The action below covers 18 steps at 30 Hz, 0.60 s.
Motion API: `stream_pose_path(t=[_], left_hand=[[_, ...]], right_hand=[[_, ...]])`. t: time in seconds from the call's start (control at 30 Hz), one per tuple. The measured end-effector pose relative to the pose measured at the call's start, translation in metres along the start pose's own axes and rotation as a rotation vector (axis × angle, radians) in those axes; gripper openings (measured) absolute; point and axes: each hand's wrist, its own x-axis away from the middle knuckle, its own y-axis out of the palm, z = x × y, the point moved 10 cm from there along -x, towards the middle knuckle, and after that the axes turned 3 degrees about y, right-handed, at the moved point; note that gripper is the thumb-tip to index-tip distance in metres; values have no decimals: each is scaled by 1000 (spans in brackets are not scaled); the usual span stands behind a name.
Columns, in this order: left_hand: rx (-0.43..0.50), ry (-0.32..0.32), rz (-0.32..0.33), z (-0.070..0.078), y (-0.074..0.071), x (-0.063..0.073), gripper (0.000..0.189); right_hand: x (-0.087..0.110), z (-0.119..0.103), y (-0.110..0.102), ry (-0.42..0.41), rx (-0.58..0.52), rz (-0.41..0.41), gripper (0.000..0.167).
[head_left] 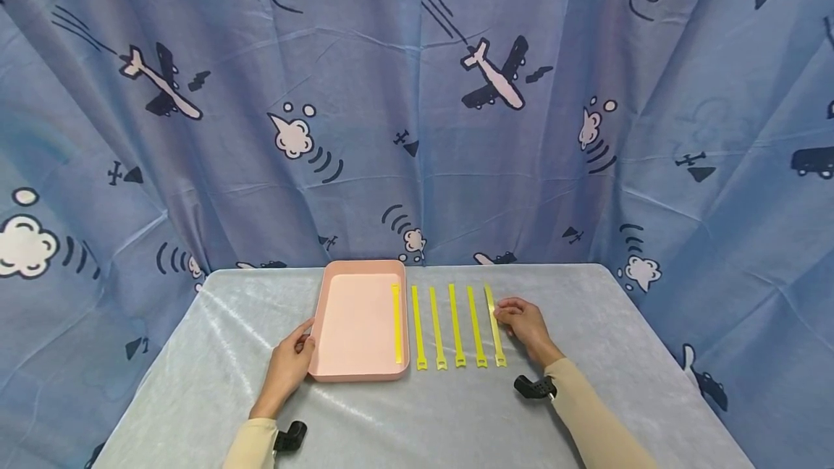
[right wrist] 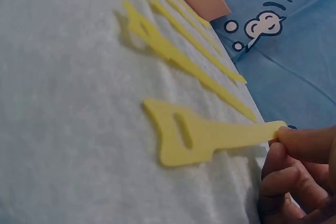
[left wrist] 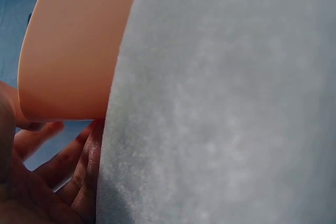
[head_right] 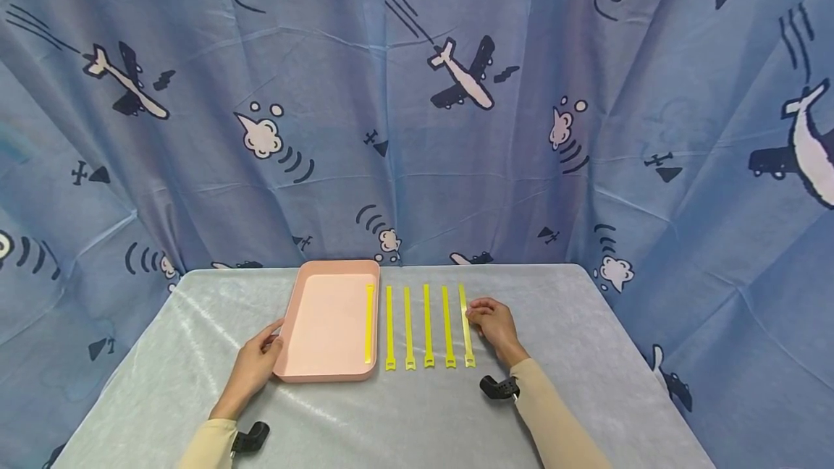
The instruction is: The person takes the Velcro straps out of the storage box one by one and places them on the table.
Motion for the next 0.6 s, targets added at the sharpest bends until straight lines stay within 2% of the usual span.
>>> stream_pose_path(t=[0.27, 0.6], left_hand=[[-1, -4, 1, 2, 1, -1, 42], [0, -12, -13, 0, 2, 0, 43]], right_hand=[[1, -3, -2, 5, 37, 22, 26], [1, -1, 0, 25, 50, 6, 30]])
